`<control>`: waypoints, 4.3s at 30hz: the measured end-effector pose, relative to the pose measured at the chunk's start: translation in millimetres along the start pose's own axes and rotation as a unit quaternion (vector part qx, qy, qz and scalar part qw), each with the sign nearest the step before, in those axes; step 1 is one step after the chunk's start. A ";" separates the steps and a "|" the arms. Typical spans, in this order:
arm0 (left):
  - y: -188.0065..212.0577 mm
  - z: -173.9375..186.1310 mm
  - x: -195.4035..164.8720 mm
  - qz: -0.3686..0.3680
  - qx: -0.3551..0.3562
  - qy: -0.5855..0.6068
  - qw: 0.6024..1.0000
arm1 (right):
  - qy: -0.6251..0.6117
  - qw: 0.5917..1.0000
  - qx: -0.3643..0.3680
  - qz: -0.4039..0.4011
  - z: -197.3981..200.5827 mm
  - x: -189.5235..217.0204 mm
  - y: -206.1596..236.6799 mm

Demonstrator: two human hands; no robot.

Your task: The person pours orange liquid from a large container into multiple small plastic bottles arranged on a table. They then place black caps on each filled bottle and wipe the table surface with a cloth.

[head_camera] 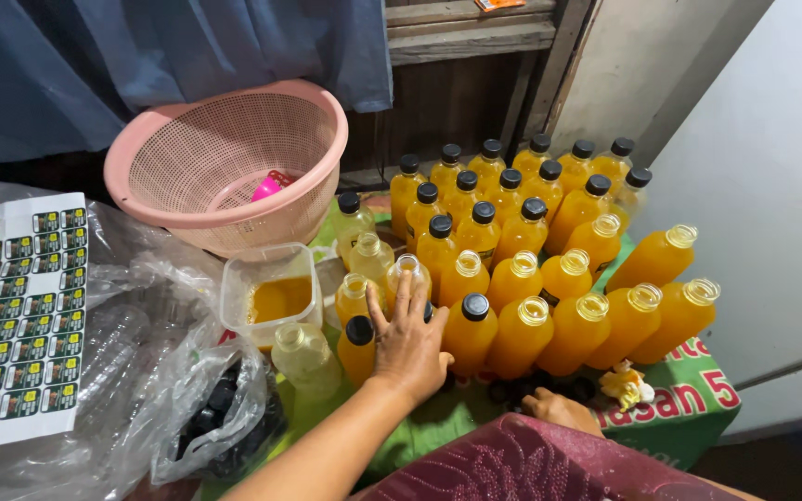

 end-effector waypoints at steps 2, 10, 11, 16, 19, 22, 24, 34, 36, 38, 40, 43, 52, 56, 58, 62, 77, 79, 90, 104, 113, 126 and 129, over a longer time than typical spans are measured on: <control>-1.2 2.3 -4.0 0.000 0.007 0.004 1.000 | -0.052 0.995 -0.011 -0.079 -1.4 -3.8 1.4; -23.6 12.5 -27.7 -0.076 -0.085 0.078 0.990 | -0.538 0.834 0.020 -0.119 61.6 -6.4 -0.6; -29.1 12.7 -32.7 -0.090 -0.087 0.081 0.989 | -0.607 0.786 0.033 -0.114 81.5 -5.7 7.1; -52.1 6.5 -63.5 -0.102 0.040 0.005 0.994 | -0.304 0.943 -0.119 -0.062 196.6 5.8 31.5; -59.4 -1.3 -75.0 -0.090 0.092 -0.062 0.990 | -0.154 0.974 -0.153 -0.062 234.2 19.5 19.4; -62.7 -13.5 -81.0 -0.079 0.122 -0.100 0.984 | -0.042 0.986 -0.164 -0.004 247.1 27.5 4.3; -63.0 -22.2 -80.8 -0.077 0.119 -0.114 0.983 | -0.023 0.984 -0.172 0.044 246.4 30.9 -4.2; -64.2 -37.4 -74.8 -0.051 0.114 -0.095 0.988 | -0.004 0.983 -0.124 0.134 231.9 37.3 -16.8; -63.8 -36.2 -76.3 -0.051 0.118 -0.096 0.987 | -0.003 0.983 -0.131 0.129 229.5 34.8 -17.1; -64.2 -35.0 -77.7 -0.052 0.109 -0.089 0.989 | 0.007 0.981 -0.140 0.134 227.2 31.9 -20.1; -67.0 -34.7 -79.4 -0.042 0.115 -0.082 0.989 | 0.009 0.985 -0.147 0.089 222.8 29.5 -23.8; -71.6 -35.4 -81.1 -0.037 0.109 -0.088 0.989 | 0.004 0.989 -0.146 0.037 221.8 25.4 -30.9; -73.4 -41.8 -75.2 -0.022 0.096 -0.040 0.994 | 0.115 0.987 -0.082 -0.082 242.6 30.7 -31.7; -78.1 -41.6 -72.6 -0.024 0.077 -0.050 0.995 | -0.008 0.961 -0.195 0.195 245.4 33.2 -27.4; -78.4 -42.5 -71.7 -0.021 0.092 -0.043 0.995 | 0.007 0.972 -0.177 0.157 238.1 30.7 -27.6; -75.2 -41.5 -66.5 -0.038 0.053 -0.069 0.995 | 0.032 0.981 -0.173 0.081 227.7 28.5 -34.4; -87.3 -52.4 -61.6 -0.064 0.023 0.035 0.997 | -0.072 0.964 -0.222 0.128 112.2 7.3 17.6; -87.0 -61.8 -62.0 -0.084 0.023 0.048 0.995 | -0.067 0.990 -0.109 0.065 76.2 -5.8 3.4; -88.1 -58.1 -66.6 -0.122 0.024 0.110 0.986 | -0.085 0.994 -0.072 0.014 29.3 -14.2 -14.8; -125.8 -47.4 -88.0 -0.233 0.014 0.160 0.959 | -0.225 0.874 -0.373 -0.215 231.4 -8.3 33.9; -147.6 -67.3 -136.7 -0.114 0.192 0.055 0.973 | -0.073 0.963 -0.259 -0.009 253.4 -32.6 23.7; -154.0 -103.7 -173.7 0.011 0.116 0.106 0.988 | 0.009 0.983 -0.147 0.113 265.1 -85.9 18.9; -153.1 -107.1 -177.9 0.025 0.086 0.127 0.988 | 0.008 0.988 -0.131 0.087 262.5 -94.8 15.3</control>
Point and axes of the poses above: each hand's wrist, its own y-axis away from the middle knuckle, its own z-axis out of the back of the hand, x = y × z, the point moved 1 cm from there along -y, towards the middle knuckle, and after that the axes turned 4 degrees about z, right-handed, at the moved point
